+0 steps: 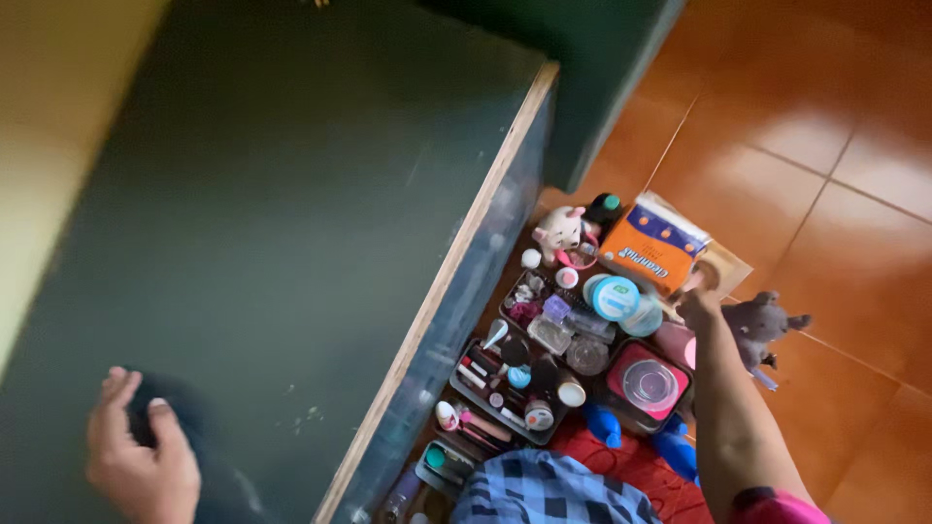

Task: The person wipes a dark green shelf surface with a white cloth, then places a small drawstring pouch, a package of wipes, and a roll of tape on the shelf. They open a clear plastic container, remove a bundle of colorful rubber bands, and place the container back on the shelf.

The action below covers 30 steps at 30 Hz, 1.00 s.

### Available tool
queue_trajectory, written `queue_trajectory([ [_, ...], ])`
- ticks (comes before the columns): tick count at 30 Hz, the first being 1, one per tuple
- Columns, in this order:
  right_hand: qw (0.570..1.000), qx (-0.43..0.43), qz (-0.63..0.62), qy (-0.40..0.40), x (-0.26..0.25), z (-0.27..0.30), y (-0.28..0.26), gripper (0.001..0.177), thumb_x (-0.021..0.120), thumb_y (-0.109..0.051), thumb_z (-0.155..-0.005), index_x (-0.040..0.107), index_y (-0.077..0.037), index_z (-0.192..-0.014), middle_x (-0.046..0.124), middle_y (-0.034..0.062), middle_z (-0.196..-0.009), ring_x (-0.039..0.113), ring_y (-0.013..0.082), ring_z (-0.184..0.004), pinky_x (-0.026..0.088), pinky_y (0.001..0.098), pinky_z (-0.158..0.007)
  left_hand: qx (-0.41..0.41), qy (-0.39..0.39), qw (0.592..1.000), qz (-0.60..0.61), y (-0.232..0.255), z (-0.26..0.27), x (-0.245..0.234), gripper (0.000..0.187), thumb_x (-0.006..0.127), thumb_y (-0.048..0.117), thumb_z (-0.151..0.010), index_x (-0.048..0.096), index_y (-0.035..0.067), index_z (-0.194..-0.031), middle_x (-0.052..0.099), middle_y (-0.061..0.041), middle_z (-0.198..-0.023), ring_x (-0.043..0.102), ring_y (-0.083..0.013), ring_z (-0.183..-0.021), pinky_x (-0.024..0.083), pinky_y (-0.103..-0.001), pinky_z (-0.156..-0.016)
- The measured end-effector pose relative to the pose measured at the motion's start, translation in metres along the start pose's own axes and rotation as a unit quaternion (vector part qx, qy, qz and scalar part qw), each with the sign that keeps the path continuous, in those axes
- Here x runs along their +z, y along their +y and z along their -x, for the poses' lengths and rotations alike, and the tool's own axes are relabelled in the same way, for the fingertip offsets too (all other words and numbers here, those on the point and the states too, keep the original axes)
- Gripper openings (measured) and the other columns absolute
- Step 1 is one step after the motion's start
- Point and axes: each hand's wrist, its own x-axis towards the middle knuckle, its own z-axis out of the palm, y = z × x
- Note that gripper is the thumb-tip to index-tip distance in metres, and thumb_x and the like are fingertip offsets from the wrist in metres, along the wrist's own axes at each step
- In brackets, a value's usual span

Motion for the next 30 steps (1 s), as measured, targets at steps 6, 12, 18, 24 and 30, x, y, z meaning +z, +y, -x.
queue_trajectory([
  [6, 0.996, 0.073, 0.043, -0.037, 0.029, -0.043, -0.008, 0.014, 0.065, -0.012, -0.087, 0.074, -0.005, -0.08, 0.071, 0.022, -0.079, 0.069, 0.0354, -0.071, 0.054, 0.0479, -0.067, 0.049, -0.024, 0.994, -0.1, -0.018, 0.005, 0.01, 0.031, 0.056, -0.008, -0.098, 0.059, -0.012, -0.129, 0.06, -0.029, -0.142, 0.057, -0.0396, -0.137, 0.045, -0.045, -0.122],
  [12, 0.989, 0.128, 0.055, -0.042, 0.04, -0.066, 0.005, 0.014, 0.064, -0.012, -0.088, 0.073, -0.004, -0.082, 0.071, 0.022, -0.081, 0.069, 0.0355, -0.072, 0.054, 0.0482, -0.067, 0.004, -0.033, 0.999, -0.04, -0.011, 0.003, 0.016, 0.03, 0.05, -0.007, -0.099, 0.052, -0.013, -0.129, 0.053, -0.032, -0.142, 0.056, -0.0395, -0.135, 0.047, -0.047, -0.12],
  [18, 0.988, 0.139, 0.052, -0.04, 0.043, -0.08, 0.007, 0.013, 0.064, -0.012, -0.089, 0.072, -0.003, -0.084, 0.071, 0.0219, -0.083, 0.069, 0.0357, -0.073, 0.055, 0.0485, -0.067, 0.003, -0.035, 0.999, -0.032, -0.008, 0.003, 0.021, 0.033, 0.049, -0.01, -0.102, 0.049, -0.019, -0.134, 0.051, -0.037, -0.144, 0.054, -0.0413, -0.139, 0.045, -0.05, -0.122],
  [24, 0.989, 0.139, 0.032, -0.039, 0.053, -0.092, 0.013, 0.013, 0.063, -0.012, -0.09, 0.071, -0.002, -0.087, 0.071, 0.0219, -0.084, 0.07, 0.0358, -0.074, 0.056, 0.0488, -0.067, -0.021, -0.035, 0.999, 0.011, -0.022, 0.006, 0.026, 0.033, 0.045, -0.01, -0.101, 0.046, -0.018, -0.134, 0.048, -0.038, -0.148, 0.053, -0.0416, -0.14, 0.042, -0.051, -0.123],
  [30, 0.989, 0.142, 0.028, -0.041, 0.06, -0.1, 0.02, 0.013, 0.062, -0.012, -0.091, 0.07, -0.002, -0.089, 0.071, 0.0218, -0.086, 0.07, 0.0359, -0.075, 0.057, 0.0491, -0.067, 0.018, -0.035, 0.999, 0.011, -0.03, 0.006, 0.033, 0.038, 0.043, -0.014, -0.098, 0.044, -0.018, -0.136, 0.047, -0.037, -0.148, 0.049, -0.0418, -0.143, 0.038, -0.052, -0.129],
])
